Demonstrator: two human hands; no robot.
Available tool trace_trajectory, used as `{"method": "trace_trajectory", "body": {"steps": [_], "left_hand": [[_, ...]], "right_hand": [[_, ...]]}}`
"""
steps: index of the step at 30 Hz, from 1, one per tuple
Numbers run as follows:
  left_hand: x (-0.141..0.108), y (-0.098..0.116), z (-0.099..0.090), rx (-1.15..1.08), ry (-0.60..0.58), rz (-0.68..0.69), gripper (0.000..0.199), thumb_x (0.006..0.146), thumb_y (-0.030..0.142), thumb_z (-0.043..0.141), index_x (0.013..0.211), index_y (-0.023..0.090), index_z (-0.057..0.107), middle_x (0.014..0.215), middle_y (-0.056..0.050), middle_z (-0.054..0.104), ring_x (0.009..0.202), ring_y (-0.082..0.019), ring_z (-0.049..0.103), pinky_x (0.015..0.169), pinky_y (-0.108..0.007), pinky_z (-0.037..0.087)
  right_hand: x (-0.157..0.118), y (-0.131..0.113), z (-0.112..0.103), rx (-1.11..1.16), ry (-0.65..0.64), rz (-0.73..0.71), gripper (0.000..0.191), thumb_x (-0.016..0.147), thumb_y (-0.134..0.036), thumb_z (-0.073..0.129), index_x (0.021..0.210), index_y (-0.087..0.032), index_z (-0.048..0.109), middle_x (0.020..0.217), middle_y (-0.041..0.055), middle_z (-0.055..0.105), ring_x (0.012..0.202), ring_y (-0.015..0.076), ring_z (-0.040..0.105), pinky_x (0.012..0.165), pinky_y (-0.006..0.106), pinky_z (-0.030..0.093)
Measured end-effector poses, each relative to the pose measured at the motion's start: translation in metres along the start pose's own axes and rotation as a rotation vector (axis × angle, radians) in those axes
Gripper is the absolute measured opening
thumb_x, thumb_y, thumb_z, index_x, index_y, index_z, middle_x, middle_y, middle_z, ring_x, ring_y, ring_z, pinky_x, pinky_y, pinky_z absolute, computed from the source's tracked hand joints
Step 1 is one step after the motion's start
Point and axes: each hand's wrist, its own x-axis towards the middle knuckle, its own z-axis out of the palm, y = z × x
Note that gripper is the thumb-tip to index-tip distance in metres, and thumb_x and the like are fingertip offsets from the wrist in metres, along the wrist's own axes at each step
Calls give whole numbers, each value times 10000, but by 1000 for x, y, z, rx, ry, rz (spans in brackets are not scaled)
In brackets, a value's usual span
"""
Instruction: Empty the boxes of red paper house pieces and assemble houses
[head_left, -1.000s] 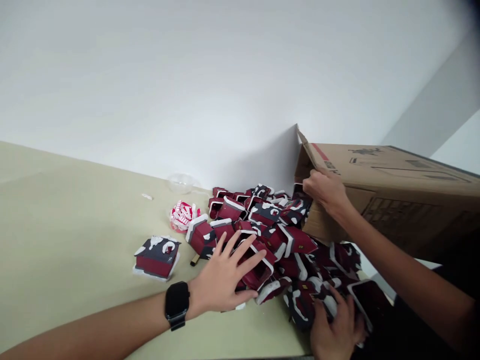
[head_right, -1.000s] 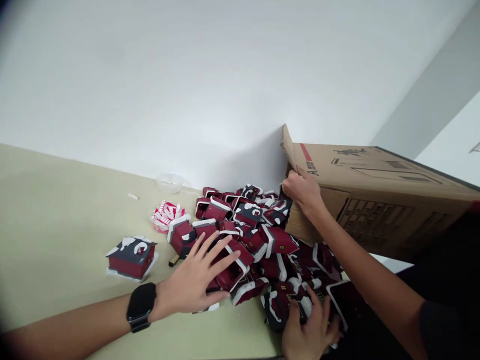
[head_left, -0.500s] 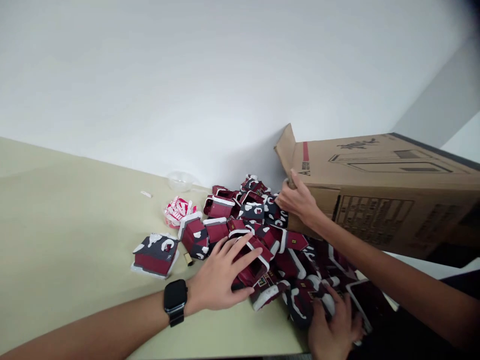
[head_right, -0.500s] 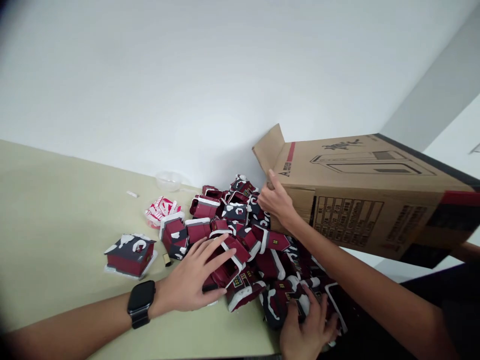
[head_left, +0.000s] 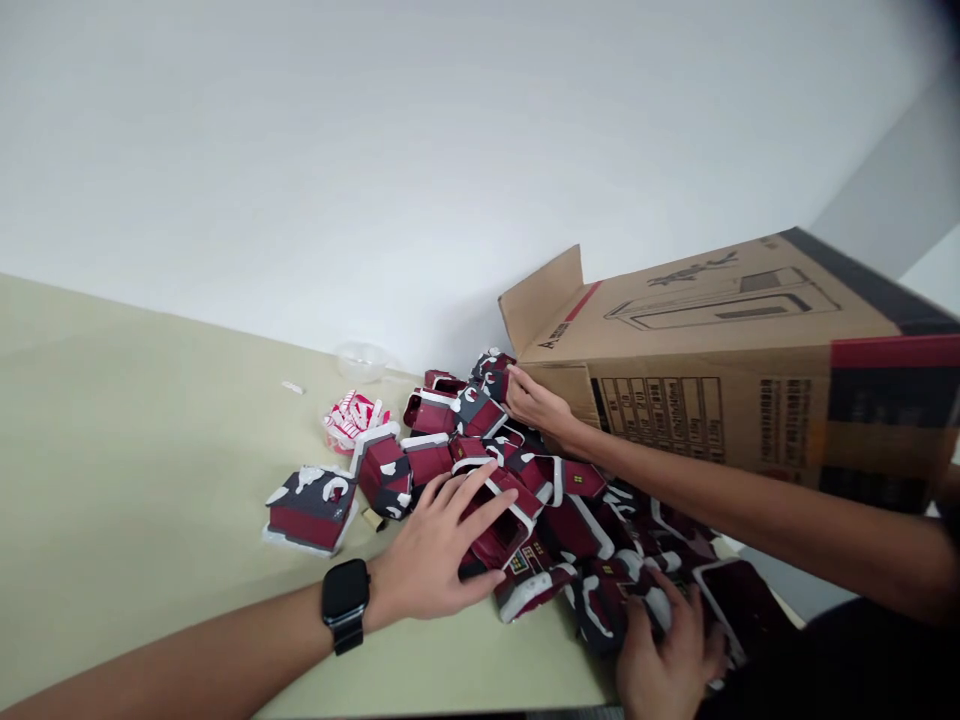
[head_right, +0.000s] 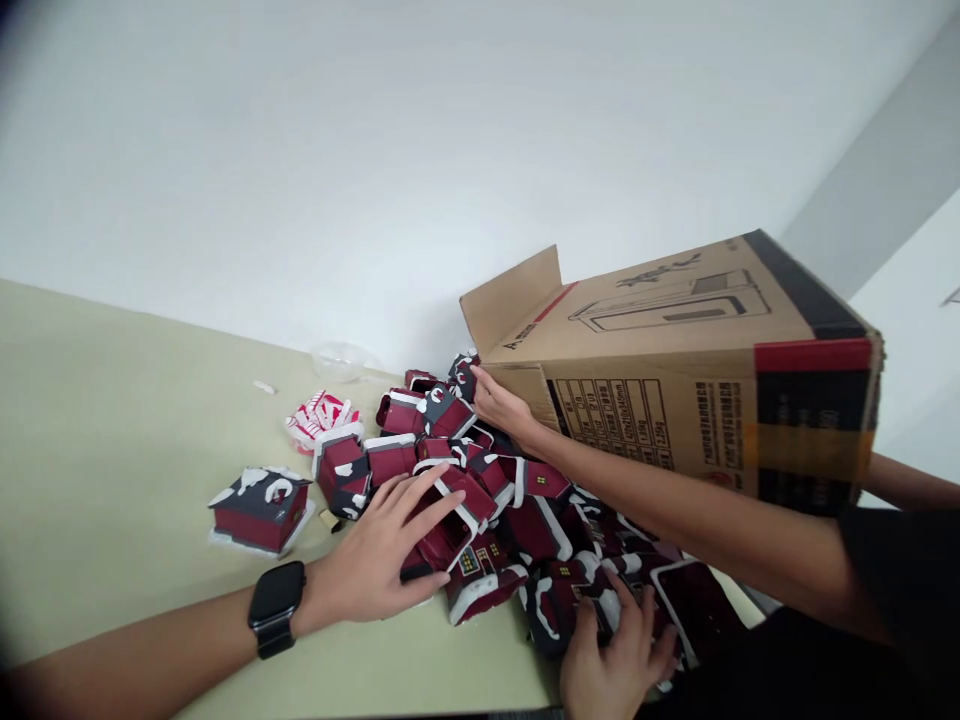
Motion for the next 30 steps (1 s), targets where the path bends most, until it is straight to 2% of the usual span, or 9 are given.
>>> {"method": "trace_trajectory", "body": {"steps": [3, 8, 12, 18, 26, 30], "left_hand": [[0, 1, 0, 4, 9, 2, 835, 900, 431, 673, 1622, 326, 267, 1697, -120, 208, 1472, -375, 357, 1164, -591, 358], [0, 2, 0, 16, 2, 9, 833, 902, 429, 674, 1620, 323, 266, 1696, -131, 201, 1466, -381, 357, 1152, -601, 359], [-1, 2, 0, 6, 25, 9, 838, 889, 414, 686, 1612, 311, 276, 1683, -145, 218, 1410, -374, 414, 1122, -582, 398], [-2, 4, 2, -8, 101, -11, 852, 794, 311, 703, 1555, 203, 333, 1595, -181, 345, 1395, -364, 406, 1116, -535, 427], [-2, 7, 0, -2, 121, -22, 850, 772, 249, 678, 1551, 238, 337, 1598, -154, 348, 1373, -366, 411, 1098, -545, 443], [-3, 7, 0, 8, 120, -26, 886, 770, 243, 680, 1574, 248, 308, 1603, -144, 338, 1371, -370, 400, 1089, -553, 450]], "right_hand": [[1, 3, 0, 2, -8, 1, 557, 889, -563, 465, 1241, -172, 649, 1460, 202, 565, 1457, 408, 393, 1216, 661, 156], [-1, 5, 2, -13, -11, 42, 575, 881, -581, 465, 1260, -188, 647, 1505, 189, 523, 1450, 452, 359, 1183, 712, 158], [-1, 1, 0, -11, 8, 34, 562, 890, -585, 463, 1236, -184, 653, 1504, 189, 528, 1458, 456, 362, 1199, 689, 174], [0, -1, -3, -32, -15, 20, 499, 927, -543, 468, 1246, -199, 639, 1491, 168, 539, 1458, 428, 380, 1218, 659, 180], [3, 0, -3, -6, 14, -60, 558, 906, -569, 463, 1200, -134, 652, 1388, 244, 600, 1407, 430, 449, 1191, 684, 211], [2, -2, -4, -3, 12, -69, 569, 909, -576, 462, 1201, -125, 647, 1376, 246, 600, 1384, 421, 468, 1192, 673, 215]]}}
